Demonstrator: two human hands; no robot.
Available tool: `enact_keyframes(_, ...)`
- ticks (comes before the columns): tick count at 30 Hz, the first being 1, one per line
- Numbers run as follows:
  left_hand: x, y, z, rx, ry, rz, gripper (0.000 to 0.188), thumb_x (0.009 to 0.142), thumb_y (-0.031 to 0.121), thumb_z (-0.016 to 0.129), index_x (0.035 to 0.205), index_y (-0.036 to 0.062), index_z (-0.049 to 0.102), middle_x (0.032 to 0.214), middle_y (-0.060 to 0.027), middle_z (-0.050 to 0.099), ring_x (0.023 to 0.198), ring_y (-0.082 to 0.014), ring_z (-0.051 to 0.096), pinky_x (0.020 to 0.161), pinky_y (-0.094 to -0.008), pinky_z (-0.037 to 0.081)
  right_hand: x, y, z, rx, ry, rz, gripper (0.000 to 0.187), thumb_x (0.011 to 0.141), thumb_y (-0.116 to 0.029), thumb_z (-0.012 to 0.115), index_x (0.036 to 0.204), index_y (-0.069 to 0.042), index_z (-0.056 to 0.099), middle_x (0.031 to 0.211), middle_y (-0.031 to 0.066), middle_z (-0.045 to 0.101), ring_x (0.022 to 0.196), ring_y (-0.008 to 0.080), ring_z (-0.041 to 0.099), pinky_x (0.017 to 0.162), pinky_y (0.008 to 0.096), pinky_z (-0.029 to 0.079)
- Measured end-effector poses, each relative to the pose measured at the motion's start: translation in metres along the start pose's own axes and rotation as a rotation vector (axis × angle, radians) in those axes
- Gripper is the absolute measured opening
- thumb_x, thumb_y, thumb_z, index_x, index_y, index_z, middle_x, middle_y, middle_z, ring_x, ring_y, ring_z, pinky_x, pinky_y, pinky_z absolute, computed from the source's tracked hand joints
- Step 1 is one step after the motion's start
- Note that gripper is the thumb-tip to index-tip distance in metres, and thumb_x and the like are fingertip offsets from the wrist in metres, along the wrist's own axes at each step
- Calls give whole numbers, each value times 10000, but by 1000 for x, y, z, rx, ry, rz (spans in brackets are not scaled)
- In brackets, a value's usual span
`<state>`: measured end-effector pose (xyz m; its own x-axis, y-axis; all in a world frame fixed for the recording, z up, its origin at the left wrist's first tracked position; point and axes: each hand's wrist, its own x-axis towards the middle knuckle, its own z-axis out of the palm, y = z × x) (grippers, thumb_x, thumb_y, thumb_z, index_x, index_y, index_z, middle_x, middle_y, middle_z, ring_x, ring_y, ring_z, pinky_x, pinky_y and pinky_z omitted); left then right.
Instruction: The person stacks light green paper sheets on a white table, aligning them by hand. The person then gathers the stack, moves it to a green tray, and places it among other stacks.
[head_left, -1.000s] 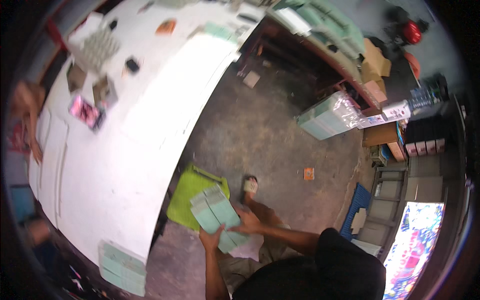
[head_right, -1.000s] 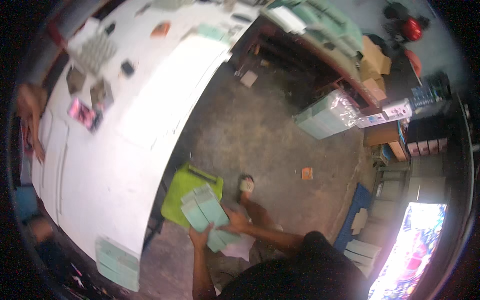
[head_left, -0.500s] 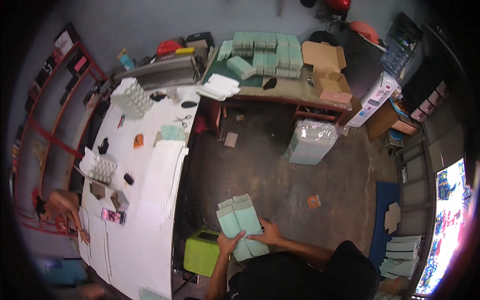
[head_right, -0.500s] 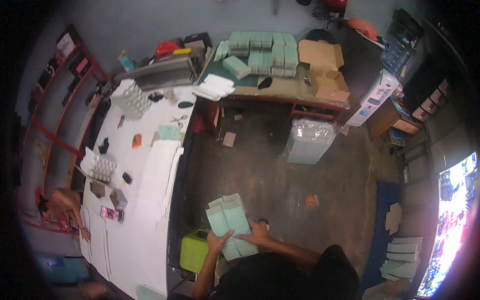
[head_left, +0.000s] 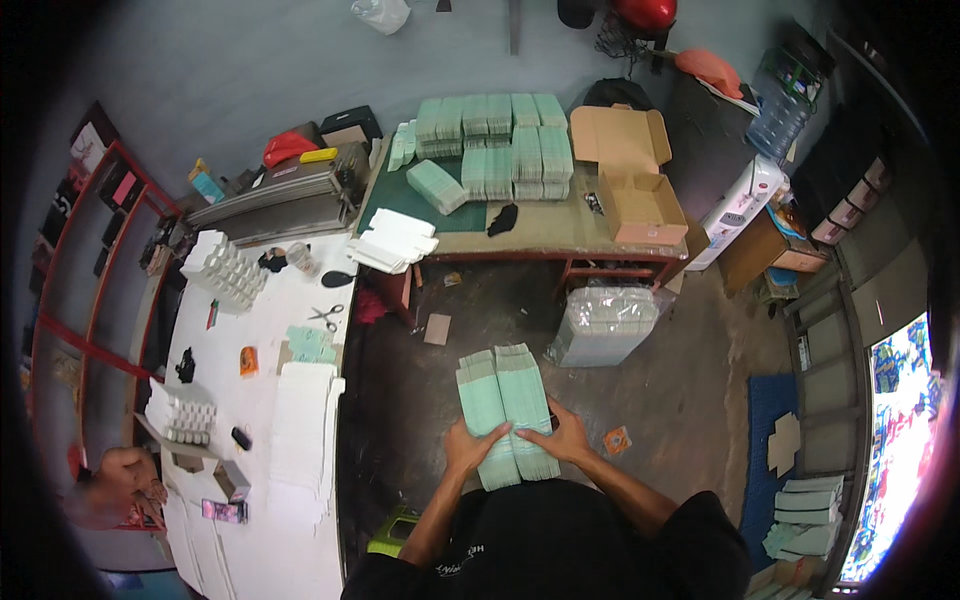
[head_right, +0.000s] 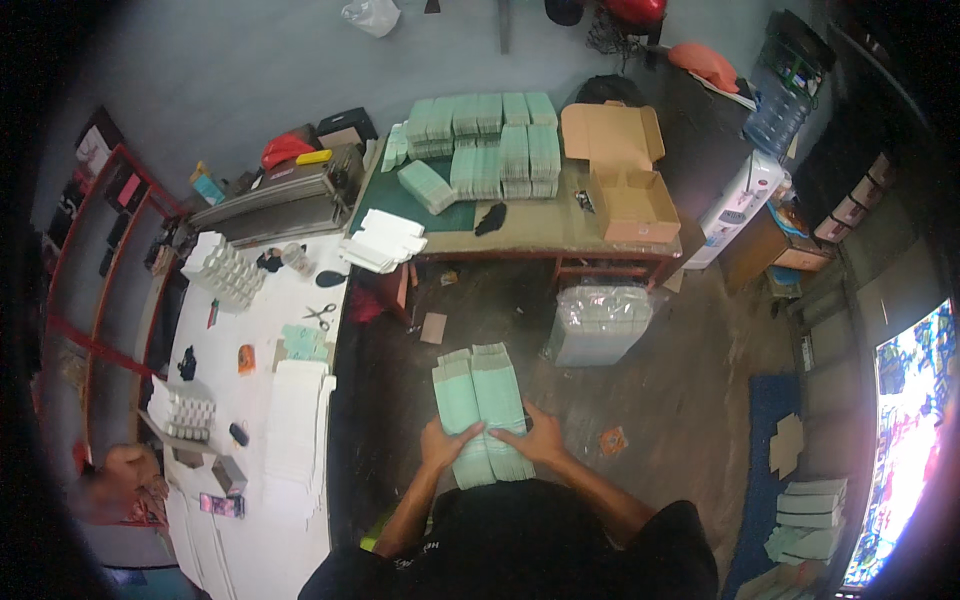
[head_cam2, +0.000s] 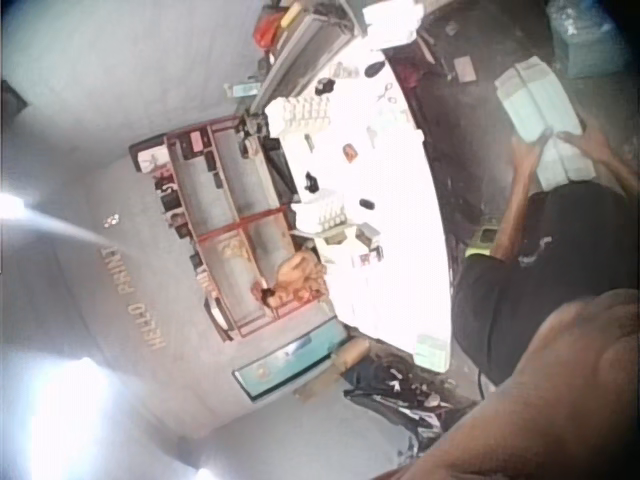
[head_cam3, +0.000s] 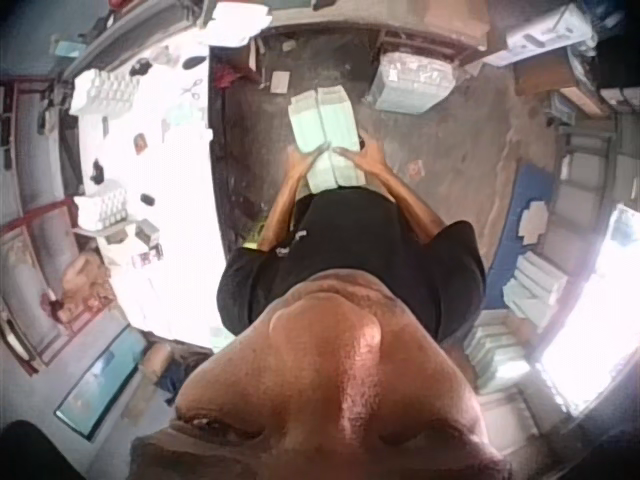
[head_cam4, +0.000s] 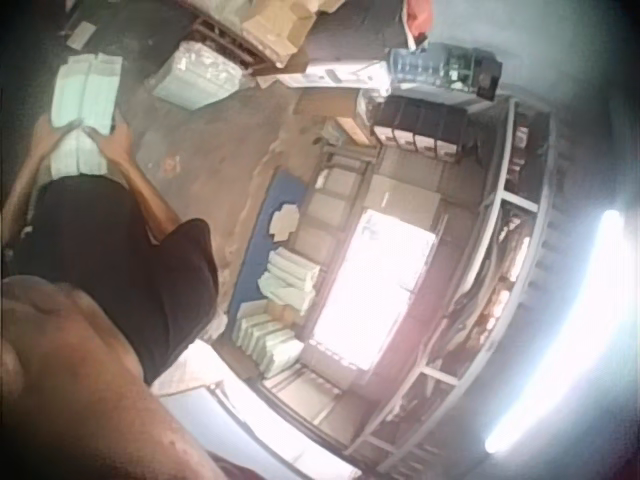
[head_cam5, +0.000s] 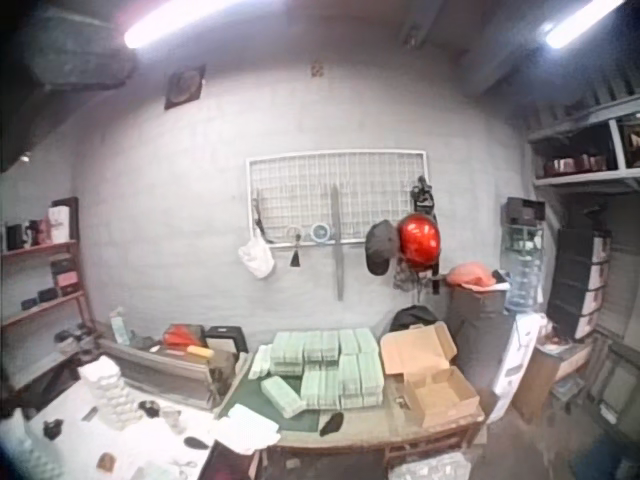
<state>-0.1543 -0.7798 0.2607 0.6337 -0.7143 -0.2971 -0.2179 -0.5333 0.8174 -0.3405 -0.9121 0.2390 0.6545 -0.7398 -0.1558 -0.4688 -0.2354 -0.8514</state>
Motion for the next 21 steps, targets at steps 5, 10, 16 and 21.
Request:
enact_keyframes(5, 150, 55, -2, 31, -87, 90, 782, 754, 607, 893, 1234, 12, 728, 1136, -220, 779, 1060, -387, 761, 924, -468, 588, 131, -17, -37, 175, 125, 38, 833, 795, -417, 936, 1449, -23, 603, 1281, 191, 744, 1175, 275, 727, 1016, 411, 552)
enact_keyframes(10, 294, 136, -19, 79, -108, 222, 793, 765, 591, 893, 1274, 11, 707, 1146, -224, 774, 1066, -383, 759, 925, -466, 588, 264, -39, -78, 129, 236, 30, 825, 808, -377, 930, 1441, 27, 587, 1281, 202, 741, 1186, 270, 721, 1029, 404, 543)
enact_keyframes(16, 456, 228, -46, 57, -49, 406, 764, 799, 549, 891, 1277, -15, 698, 1162, -231, 769, 1095, -366, 756, 943, -455, 581, 436, -77, -124, 196, 258, -137, 735, 901, -150, 863, 1505, 56, 498, 1315, 184, 704, 1179, 212, 684, 1001, 370, 552)
enact_keyframes(21, 584, 271, -79, 98, 48, 310, 804, 771, 559, 901, 1308, -1, 691, 1163, -237, 768, 1098, -389, 752, 956, -457, 582, 584, -107, -135, 290, 194, -175, 700, 902, -214, 865, 1469, 37, 540, 1257, 172, 730, 1126, 208, 706, 969, 354, 558)
